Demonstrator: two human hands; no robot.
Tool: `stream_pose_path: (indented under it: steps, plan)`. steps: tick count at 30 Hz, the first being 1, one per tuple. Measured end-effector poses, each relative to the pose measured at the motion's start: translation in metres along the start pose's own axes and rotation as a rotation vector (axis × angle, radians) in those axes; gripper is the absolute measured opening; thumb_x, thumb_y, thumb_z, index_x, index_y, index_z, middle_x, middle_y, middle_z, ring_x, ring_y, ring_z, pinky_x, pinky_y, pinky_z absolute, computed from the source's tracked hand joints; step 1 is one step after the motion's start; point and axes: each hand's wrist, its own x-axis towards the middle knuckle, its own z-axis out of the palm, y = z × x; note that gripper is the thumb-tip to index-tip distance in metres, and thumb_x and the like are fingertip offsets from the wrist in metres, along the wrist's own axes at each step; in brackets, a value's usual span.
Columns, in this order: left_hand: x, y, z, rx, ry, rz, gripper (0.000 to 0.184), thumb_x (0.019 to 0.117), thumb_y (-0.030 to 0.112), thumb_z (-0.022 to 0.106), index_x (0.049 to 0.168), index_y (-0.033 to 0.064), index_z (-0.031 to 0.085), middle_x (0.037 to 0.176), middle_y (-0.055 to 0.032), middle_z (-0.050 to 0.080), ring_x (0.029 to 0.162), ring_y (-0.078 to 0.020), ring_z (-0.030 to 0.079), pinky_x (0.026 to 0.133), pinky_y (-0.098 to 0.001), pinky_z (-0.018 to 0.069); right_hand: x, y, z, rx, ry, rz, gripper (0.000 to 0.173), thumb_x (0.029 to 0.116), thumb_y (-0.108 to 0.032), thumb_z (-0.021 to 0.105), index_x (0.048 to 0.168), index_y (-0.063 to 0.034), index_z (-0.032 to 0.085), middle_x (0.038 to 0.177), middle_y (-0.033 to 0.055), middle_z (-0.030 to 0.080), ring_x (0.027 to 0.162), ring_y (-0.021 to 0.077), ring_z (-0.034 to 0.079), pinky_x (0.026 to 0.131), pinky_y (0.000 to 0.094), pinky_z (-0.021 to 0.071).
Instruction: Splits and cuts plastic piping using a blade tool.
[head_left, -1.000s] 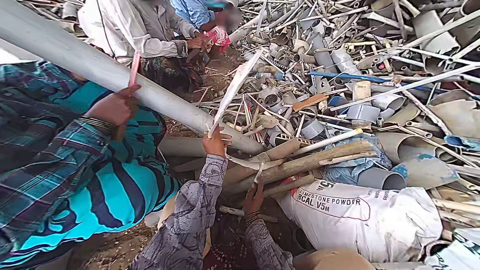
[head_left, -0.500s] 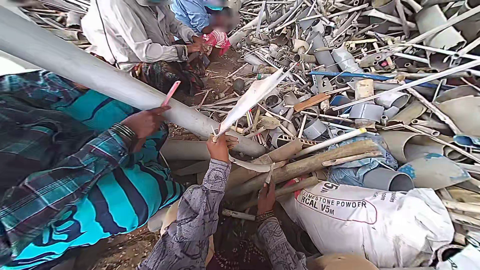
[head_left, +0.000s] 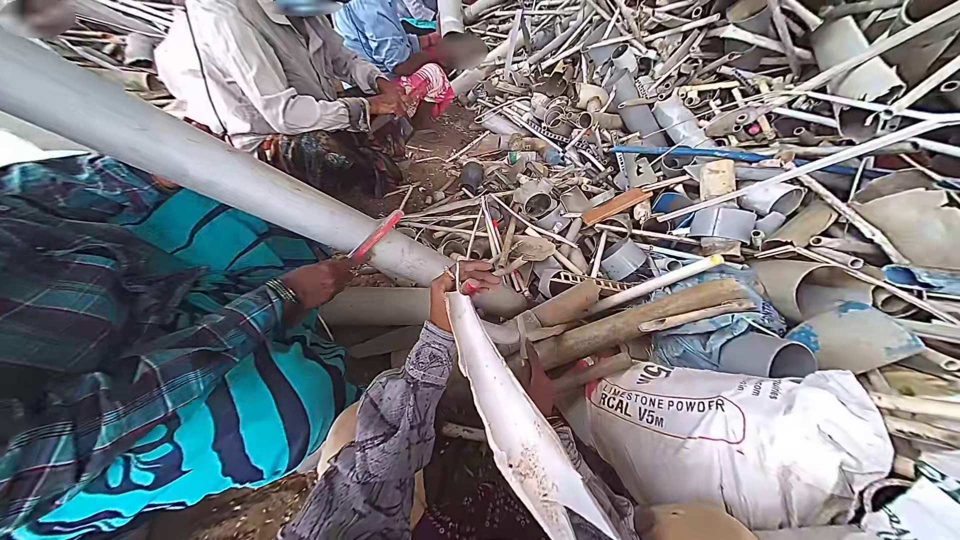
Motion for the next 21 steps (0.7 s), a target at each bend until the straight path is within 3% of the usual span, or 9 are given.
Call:
stream_pose_path:
  steps: [3, 6, 7, 11, 14, 15, 17, 19, 21]
  plan:
    - [0.002, 0.021, 0.010, -0.049, 0.086, -0.097, 0.022, 0.0990, 0.011, 0.047, 0.101, -0.0032, 0.064, 0.081, -0.0010, 0.076, 0.075, -0.0086, 0.074, 0.076, -0.0226, 0.0589, -0.060, -0.098, -0.036, 0.153, -0.036, -0.193, 0.043, 0.1001, 0.001, 0.046, 0.141, 0.0134, 0.052, 0.100, 0.0256, 0.074, 0.077, 0.0284, 0.071, 0.080, 0.0392, 0.0560]
    - [0.008, 0.045, 0.019, -0.064, 0.249, -0.330, 0.019, 0.0900, -0.003, 0.035, 0.091, -0.0096, 0.053, 0.072, -0.0106, 0.072, 0.067, -0.0177, 0.073, 0.071, -0.0269, 0.0608, -0.061, -0.083, -0.003, 0.228, 0.099, -0.298, 0.041, 0.0975, 0.000, 0.051, 0.136, 0.0140, 0.057, 0.093, 0.0257, 0.075, 0.071, 0.0325, 0.073, 0.072, 0.0450, 0.0585]
    - [0.005, 0.041, 0.016, -0.084, 0.227, -0.283, 0.018, 0.0899, 0.001, 0.040, 0.090, -0.0100, 0.054, 0.073, -0.0112, 0.072, 0.067, -0.0181, 0.074, 0.070, -0.0276, 0.0614, -0.045, -0.049, 0.027, 0.234, 0.200, -0.294, 0.042, 0.0966, -0.001, 0.053, 0.136, 0.0131, 0.058, 0.085, 0.0273, 0.073, 0.065, 0.0384, 0.072, 0.063, 0.0520, 0.0584]
    - [0.002, 0.039, 0.012, -0.077, 0.135, -0.177, 0.054, 0.0859, 0.041, 0.065, 0.100, -0.0100, 0.050, 0.078, -0.0105, 0.072, 0.069, -0.0188, 0.074, 0.070, -0.0286, 0.0609, -0.002, 0.024, 0.038, 0.290, 0.065, 0.192, 0.051, 0.1081, -0.008, 0.043, 0.157, 0.0029, 0.033, 0.121, 0.0363, 0.064, 0.097, 0.0495, 0.067, 0.089, 0.0614, 0.0493]
    - [0.004, 0.023, 0.000, -0.191, 0.058, -0.145, 0.067, 0.0764, 0.058, 0.078, 0.098, -0.0013, 0.055, 0.082, -0.0066, 0.075, 0.075, -0.0189, 0.075, 0.072, -0.0304, 0.0616, -0.026, -0.003, 0.043, 0.238, 0.218, -0.135, 0.045, 0.1006, -0.004, 0.052, 0.143, 0.0126, 0.051, 0.079, 0.0302, 0.070, 0.063, 0.0439, 0.069, 0.064, 0.0581, 0.0550]
    - [0.002, 0.001, -0.014, -0.278, -0.049, -0.041, 0.058, 0.0807, 0.052, 0.076, 0.101, 0.0003, 0.059, 0.089, -0.0084, 0.076, 0.081, -0.0220, 0.076, 0.075, -0.0343, 0.0620, -0.037, -0.017, 0.048, 0.270, 0.248, -0.252, 0.045, 0.0977, -0.002, 0.053, 0.139, 0.0147, 0.053, 0.074, 0.0257, 0.069, 0.058, 0.0382, 0.067, 0.059, 0.0538, 0.0554]
    - [0.015, -0.059, -0.050, -0.341, -0.400, 0.376, 0.067, 0.0991, 0.053, 0.058, 0.131, -0.0065, 0.057, 0.118, -0.0177, 0.072, 0.104, -0.0296, 0.073, 0.084, -0.0400, 0.0628, -0.042, -0.029, 0.056, 0.353, 0.266, -0.304, 0.046, 0.0970, -0.001, 0.053, 0.140, 0.0151, 0.052, 0.075, 0.0244, 0.069, 0.055, 0.0329, 0.064, 0.058, 0.0497, 0.0545]
    - [-0.003, -0.029, -0.034, -0.291, -0.125, 0.116, 0.063, 0.0870, 0.066, 0.064, 0.115, 0.0091, 0.070, 0.100, -0.0040, 0.078, 0.092, -0.0186, 0.076, 0.079, -0.0348, 0.0627, -0.033, -0.018, 0.064, 0.367, 0.256, -0.122, 0.047, 0.1003, -0.001, 0.051, 0.144, 0.0135, 0.047, 0.087, 0.0323, 0.070, 0.066, 0.0430, 0.068, 0.066, 0.0572, 0.0542]
    - [-0.009, -0.040, -0.041, -0.448, -0.054, -0.032, 0.056, 0.0826, 0.061, 0.072, 0.106, 0.0105, 0.070, 0.095, -0.0044, 0.078, 0.090, -0.0202, 0.076, 0.081, -0.0364, 0.0627, -0.023, 0.001, 0.063, 0.352, 0.206, 0.045, 0.049, 0.1053, -0.004, 0.047, 0.152, 0.0080, 0.040, 0.104, 0.0364, 0.069, 0.083, 0.0506, 0.069, 0.079, 0.0629, 0.0525]
